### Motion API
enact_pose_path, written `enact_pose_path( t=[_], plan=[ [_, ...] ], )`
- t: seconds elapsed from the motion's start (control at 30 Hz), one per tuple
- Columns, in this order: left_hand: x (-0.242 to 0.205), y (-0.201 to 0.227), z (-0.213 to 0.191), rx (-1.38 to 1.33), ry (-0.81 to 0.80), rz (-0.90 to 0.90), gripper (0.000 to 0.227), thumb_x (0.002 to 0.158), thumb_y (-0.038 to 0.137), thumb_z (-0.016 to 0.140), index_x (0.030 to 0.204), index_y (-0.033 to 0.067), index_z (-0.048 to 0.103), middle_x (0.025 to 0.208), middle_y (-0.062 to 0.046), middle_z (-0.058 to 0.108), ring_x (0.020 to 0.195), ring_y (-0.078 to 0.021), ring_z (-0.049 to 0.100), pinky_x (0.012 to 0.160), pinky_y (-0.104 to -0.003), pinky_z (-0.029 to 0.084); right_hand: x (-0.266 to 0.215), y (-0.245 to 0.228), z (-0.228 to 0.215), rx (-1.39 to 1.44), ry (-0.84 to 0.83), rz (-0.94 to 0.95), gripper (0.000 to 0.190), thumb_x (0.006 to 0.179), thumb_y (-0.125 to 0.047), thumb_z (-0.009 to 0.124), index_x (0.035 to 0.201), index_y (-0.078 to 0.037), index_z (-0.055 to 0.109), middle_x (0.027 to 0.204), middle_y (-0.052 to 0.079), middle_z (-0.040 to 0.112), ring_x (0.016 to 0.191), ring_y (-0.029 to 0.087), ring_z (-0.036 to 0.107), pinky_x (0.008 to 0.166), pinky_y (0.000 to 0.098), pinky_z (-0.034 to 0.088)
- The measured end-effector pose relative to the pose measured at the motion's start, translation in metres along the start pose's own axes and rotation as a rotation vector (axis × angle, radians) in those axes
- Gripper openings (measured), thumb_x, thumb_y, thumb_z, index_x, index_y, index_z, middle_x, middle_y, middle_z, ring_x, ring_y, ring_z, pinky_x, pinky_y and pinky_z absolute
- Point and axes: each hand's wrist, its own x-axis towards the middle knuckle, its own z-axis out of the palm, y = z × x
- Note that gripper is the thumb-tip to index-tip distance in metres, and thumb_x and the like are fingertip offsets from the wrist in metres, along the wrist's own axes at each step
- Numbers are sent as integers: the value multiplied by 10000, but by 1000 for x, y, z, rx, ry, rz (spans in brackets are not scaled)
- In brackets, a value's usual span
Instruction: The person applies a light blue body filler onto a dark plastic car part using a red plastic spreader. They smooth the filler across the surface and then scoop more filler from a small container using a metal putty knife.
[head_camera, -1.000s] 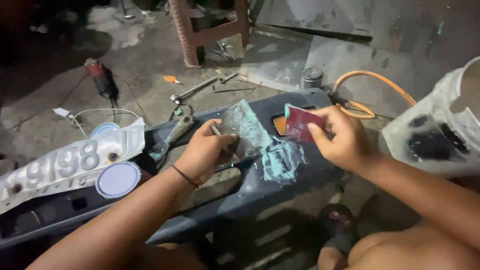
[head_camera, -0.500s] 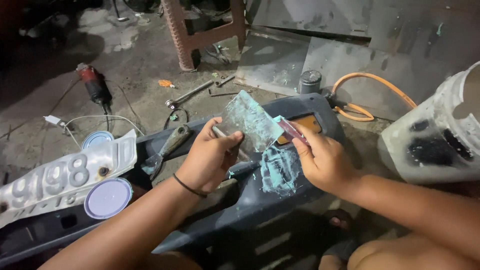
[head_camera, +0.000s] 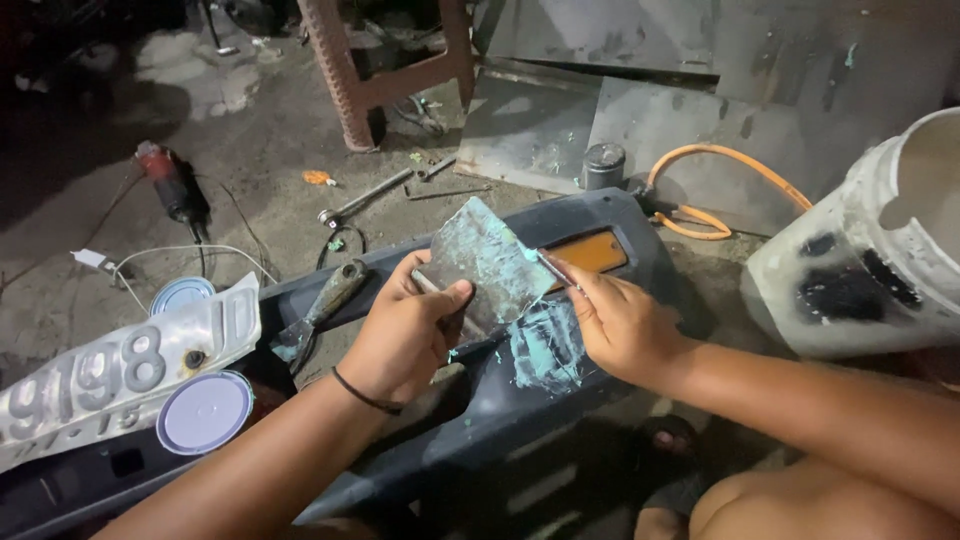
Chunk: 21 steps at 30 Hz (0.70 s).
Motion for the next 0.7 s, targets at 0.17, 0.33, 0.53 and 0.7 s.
enact_pose_path(
  t=[0.17, 0.33, 0.53, 0.7],
  plan=[
    [5, -12, -16, -6, -31, -1, 238, 919, -30, 657, 1137, 35, 588, 822, -108, 592, 597, -184, 549, 561, -311, 508, -6, 6, -1, -16, -2, -53, 294, 973, -1, 575, 1243, 49, 679, 1029, 228, 752, 921, 379, 749, 756, 412, 614],
    [-24, 19, 3, -11, -40, 16, 209, 936, -18, 656, 1122, 33, 575, 871, -98, 598, 701, -183, 584, 674, -314, 540, 1, -10, -9, 2, 20, -106, 331, 953, 36, 582, 1273, 36, 666, 1066, 225, 748, 961, 373, 746, 781, 423, 612],
    [-40, 33, 4, 76, -95, 107, 248, 931, -42, 664, 1141, 39, 561, 897, -118, 618, 714, -210, 614, 612, -317, 545, -6, 11, -17, -221, -470, 139, 384, 941, -45, 507, 1303, -40, 635, 1003, 227, 765, 923, 359, 768, 850, 446, 608],
    [-34, 21, -12, 183, -54, 66, 275, 921, -54, 662, 1175, 13, 578, 895, -165, 650, 685, -249, 640, 601, -379, 582, 13, 34, -37, -181, -97, 364, 315, 917, -214, 666, 1229, -224, 620, 909, 98, 755, 906, 353, 736, 784, 444, 573]
  ],
)
